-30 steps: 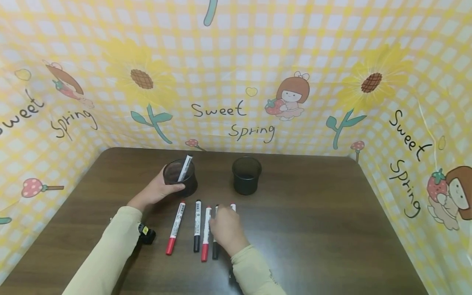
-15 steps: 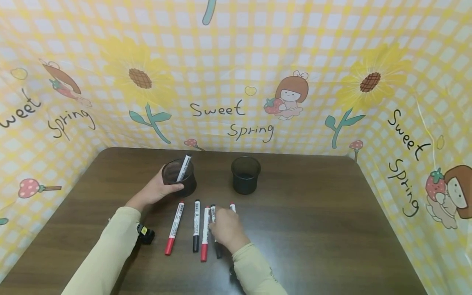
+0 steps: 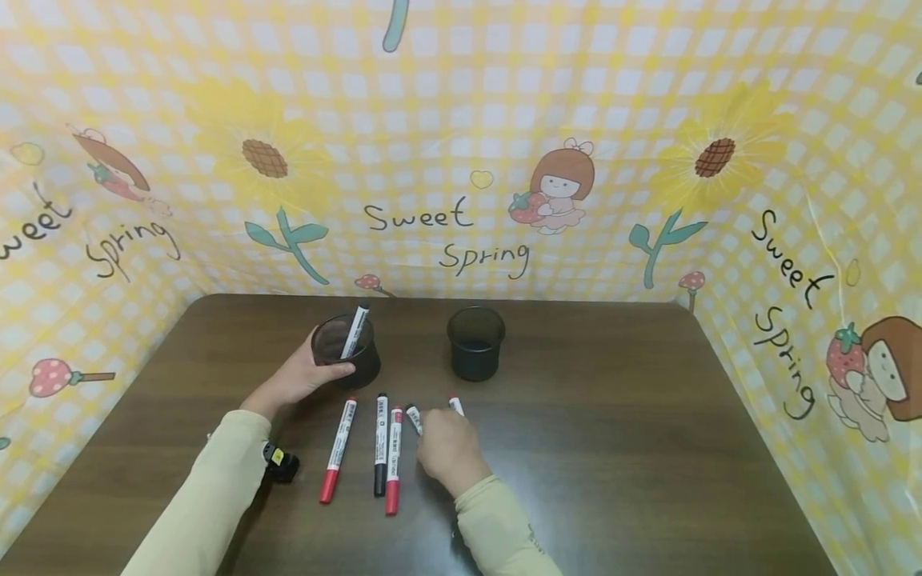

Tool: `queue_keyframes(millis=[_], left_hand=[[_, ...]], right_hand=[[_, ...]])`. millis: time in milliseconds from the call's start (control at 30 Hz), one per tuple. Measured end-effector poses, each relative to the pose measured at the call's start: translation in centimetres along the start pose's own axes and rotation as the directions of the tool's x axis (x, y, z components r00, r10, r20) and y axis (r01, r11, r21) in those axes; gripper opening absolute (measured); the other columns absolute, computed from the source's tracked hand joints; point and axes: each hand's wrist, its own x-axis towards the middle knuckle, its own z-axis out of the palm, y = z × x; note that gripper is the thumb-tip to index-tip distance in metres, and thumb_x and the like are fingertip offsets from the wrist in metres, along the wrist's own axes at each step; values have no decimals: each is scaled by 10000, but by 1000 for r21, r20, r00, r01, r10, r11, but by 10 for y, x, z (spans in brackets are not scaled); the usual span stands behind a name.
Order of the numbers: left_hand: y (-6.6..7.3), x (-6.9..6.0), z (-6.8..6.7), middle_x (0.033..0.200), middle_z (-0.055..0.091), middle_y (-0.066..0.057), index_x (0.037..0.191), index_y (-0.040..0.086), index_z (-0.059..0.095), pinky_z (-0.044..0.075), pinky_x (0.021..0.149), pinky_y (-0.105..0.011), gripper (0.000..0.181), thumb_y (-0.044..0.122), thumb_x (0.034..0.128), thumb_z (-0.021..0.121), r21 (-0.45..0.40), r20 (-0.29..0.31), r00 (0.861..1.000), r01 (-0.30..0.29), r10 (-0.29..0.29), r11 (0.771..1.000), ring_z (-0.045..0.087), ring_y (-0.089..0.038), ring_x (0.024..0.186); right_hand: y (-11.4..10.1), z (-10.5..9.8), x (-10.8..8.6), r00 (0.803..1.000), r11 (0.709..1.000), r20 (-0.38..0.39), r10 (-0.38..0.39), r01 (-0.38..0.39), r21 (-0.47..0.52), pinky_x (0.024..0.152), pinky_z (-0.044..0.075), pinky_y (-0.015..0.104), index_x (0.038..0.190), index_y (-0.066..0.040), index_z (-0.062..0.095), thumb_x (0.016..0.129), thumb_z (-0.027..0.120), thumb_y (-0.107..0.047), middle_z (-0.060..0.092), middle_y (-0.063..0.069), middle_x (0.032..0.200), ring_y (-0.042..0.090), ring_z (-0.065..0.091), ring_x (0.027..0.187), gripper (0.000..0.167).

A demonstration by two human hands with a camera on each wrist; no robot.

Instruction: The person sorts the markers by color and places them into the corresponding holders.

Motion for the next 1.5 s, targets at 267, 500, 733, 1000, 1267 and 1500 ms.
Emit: queue_keyframes(millis=[267, 500, 733, 1000, 1267, 1500], left_hand=[[1, 1, 0, 1479, 426, -231, 1528, 6, 273, 410, 1027, -367, 809, 107, 904, 778, -7, -7, 1000, -4, 4, 1000, 444, -370, 1340], [1, 2, 0, 1484, 423, -232, 1529, 12, 272, 380, 1055, -464, 811, 115, 904, 779, -7, -1, 1000, 2, -2, 1000, 437, -373, 1348], [0, 1, -1, 1473, 440, -211, 1518, 24, 286, 396, 1036, -384, 809, 130, 895, 791, 11, -3, 1000, -5, 5, 1000, 449, -357, 1335], [1, 0, -1, 1470, 440, -206, 1518, 18, 285, 344, 1071, -526, 824, 152, 890, 802, 15, 0, 1000, -7, 7, 1000, 440, -351, 1337], [0, 1, -1, 1452, 461, -217, 1506, 6, 304, 348, 1073, -534, 817, 128, 877, 810, 13, -15, 1000, -15, 16, 1000, 458, -365, 1326], [0, 1, -1, 1463, 452, -210, 1512, 16, 301, 338, 1081, -534, 809, 129, 886, 801, 0, -11, 1000, -5, 5, 1000, 444, -357, 1339]], right_hand=[[7, 1, -1, 1000, 995, 16, 8, -9, 97, 736, 511, 395, 1189, -104, 741, 886, 760, -113, 707, 27, 963, 178, 594, 794, 304], [20, 0, -3, 999, 984, 29, -38, 33, 176, 822, 508, 406, 1169, -104, 748, 883, 760, -104, 717, 15, 1039, 159, 616, 866, 286], [21, -2, -3, 997, 979, 14, -78, 74, 188, 799, 515, 394, 1149, -106, 751, 872, 759, -82, 716, 4, 996, 139, 616, 829, 278], [22, -2, -3, 995, 962, 7, -100, 95, 257, 634, 508, 319, 1167, -77, 733, 862, 722, -38, 689, -4, 805, 96, 586, 632, 307], [19, -11, 0, 999, 873, -31, -32, 43, 487, 484, 424, 263, 1286, -71, 669, 910, 670, -59, 559, -33, 665, 86, 496, 523, 376], [17, -21, 8, 989, 807, -142, -44, 119, 578, 570, 452, 301, 1268, -104, 668, 926, 672, -50, 569, -4, 746, 146, 522, 640, 346]])
